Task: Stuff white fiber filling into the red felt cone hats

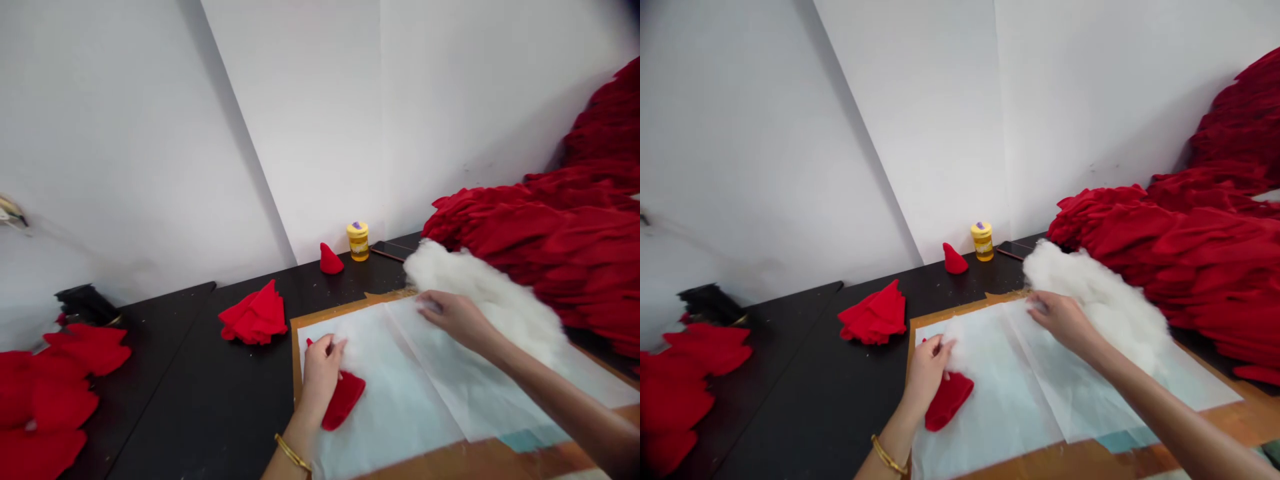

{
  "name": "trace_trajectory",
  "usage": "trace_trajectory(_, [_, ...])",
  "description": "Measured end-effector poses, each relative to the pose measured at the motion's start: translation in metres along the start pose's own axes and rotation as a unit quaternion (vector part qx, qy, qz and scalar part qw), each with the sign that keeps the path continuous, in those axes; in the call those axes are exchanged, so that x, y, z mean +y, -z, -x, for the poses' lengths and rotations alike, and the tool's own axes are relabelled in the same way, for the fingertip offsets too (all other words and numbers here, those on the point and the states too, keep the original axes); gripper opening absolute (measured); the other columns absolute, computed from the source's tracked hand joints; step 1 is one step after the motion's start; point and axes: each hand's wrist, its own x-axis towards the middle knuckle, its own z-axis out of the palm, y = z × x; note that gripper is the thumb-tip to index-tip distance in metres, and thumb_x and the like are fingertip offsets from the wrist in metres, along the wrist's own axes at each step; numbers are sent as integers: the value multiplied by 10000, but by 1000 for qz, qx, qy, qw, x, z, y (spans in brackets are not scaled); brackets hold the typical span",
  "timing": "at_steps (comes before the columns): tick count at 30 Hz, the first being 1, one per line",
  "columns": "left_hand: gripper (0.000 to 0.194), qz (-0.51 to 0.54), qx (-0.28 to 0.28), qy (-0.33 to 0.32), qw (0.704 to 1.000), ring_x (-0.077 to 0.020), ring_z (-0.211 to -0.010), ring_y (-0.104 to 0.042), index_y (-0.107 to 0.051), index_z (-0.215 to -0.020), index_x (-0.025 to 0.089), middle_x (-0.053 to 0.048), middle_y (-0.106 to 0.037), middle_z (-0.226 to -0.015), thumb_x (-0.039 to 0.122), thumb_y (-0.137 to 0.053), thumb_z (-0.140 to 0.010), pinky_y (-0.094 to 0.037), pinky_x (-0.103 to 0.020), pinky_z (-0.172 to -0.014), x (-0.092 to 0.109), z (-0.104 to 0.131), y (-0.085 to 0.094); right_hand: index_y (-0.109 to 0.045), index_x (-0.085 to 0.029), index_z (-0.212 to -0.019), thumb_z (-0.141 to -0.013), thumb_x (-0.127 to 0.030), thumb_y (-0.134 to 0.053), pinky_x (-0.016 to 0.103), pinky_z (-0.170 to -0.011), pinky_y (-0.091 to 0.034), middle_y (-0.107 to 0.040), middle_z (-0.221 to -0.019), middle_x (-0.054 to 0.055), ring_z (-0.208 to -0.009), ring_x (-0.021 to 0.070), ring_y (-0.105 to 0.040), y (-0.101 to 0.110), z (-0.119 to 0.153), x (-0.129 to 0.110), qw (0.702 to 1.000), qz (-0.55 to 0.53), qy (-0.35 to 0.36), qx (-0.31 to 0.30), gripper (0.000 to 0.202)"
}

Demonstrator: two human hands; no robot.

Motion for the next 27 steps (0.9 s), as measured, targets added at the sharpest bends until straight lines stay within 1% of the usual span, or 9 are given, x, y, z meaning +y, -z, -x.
trace_trajectory(5, [317, 12, 4, 25, 1000, -111, -358, -440, -524, -709, 217, 84, -443, -497, 496, -603, -837, -298, -240, -403, -7, -3, 2, -703, -214, -955, -727, -277, -611, 561, -933, -473, -697, -1187, 167, -1156, 416, -593, 2, 8, 9, 995, 77, 63, 8, 254])
trace_trajectory(7, [322, 29, 4, 31, 999, -91, -367, -403, -503, -714, 221, 93, -424, -523, 492, -632, -828, -277, -232, -397, -6, -2, -7, -670, -221, -1140, -764, -282, -636, 556, -961, -485, -597, -1381, 166, -1245, 391, -546, -8, 20, -9, 991, 66, 119, -6, 383])
trace_trajectory(9, [340, 53, -7, 35, 998, -77, -393, -377, -483, -706, 222, 99, -396, -543, 491, -660, -814, -270, -220, -400, -3, 2, -17, -549, -258, -1347, -863, -292, -593, 427, -852, -572, -519, -1471, 141, -1109, 275, -635, -22, 34, -33, 983, -5, 175, -53, 486])
trace_trajectory(12, [339, 94, -51, 42, 993, -83, -444, -401, -513, -726, 211, 85, -419, -573, 502, -673, -795, -317, -208, -412, 5, 13, -28, -521, -289, -1383, -826, -187, -594, 312, -724, -588, -551, -1419, 114, -880, 175, -673, -42, 49, -66, 968, -124, 187, -111, 571])
trace_trajectory(15, [357, 135, -115, 48, 983, -128, -556, -530, -608, -807, 178, 19, -571, -683, 521, -693, -753, -436, -232, -478, 10, 26, -29, -698, -238, -963, -753, -97, -531, 276, -721, -570, -705, -992, 46, -836, 179, -685, -56, 54, -74, 970, -163, 147, -101, 303])
trace_trajectory(19, [372, 140, -114, 62, 982, -108, -488, -518, -625, -740, 160, 14, -596, -614, 513, -737, -708, -424, -235, -505, 5, 30, -19, -639, -213, -806, -683, -102, -480, 230, -494, -527, -685, -772, 9, -566, 146, -642, -52, 51, -49, 984, -160, 56, -57, 230])
trace_trajectory(22, [350, 126, -67, 77, 987, -86, -408, -451, -597, -702, 173, 59, -516, -492, 491, -742, -715, -348, -215, -462, -4, 26, -13, -630, -211, -821, -717, -152, -492, 268, -518, -545, -676, -693, 3, -515, 159, -631, -38, 47, -21, 993, -120, 11, -16, 182])
trace_trajectory(24, [359, 126, -50, 84, 987, -86, -389, -437, -583, -694, 178, 64, -502, -461, 500, -739, -715, -329, -213, -449, -7, 25, -12, -651, -212, -859, -739, -172, -496, 311, -575, -566, -706, -757, 31, -558, 181, -652, -29, 43, -6, 997, -81, 0, 1, 200])
trace_trajectory(27, [384, 138, -44, 89, 985, -83, -389, -434, -569, -704, 181, 61, -510, -465, 531, -727, -719, -350, -218, -463, -8, 25, -15, -706, -223, -985, -733, -160, -508, 451, -809, -580, -729, -1076, 110, -874, 282, -709, -23, 43, 8, 1000, -21, 14, -1, 327])
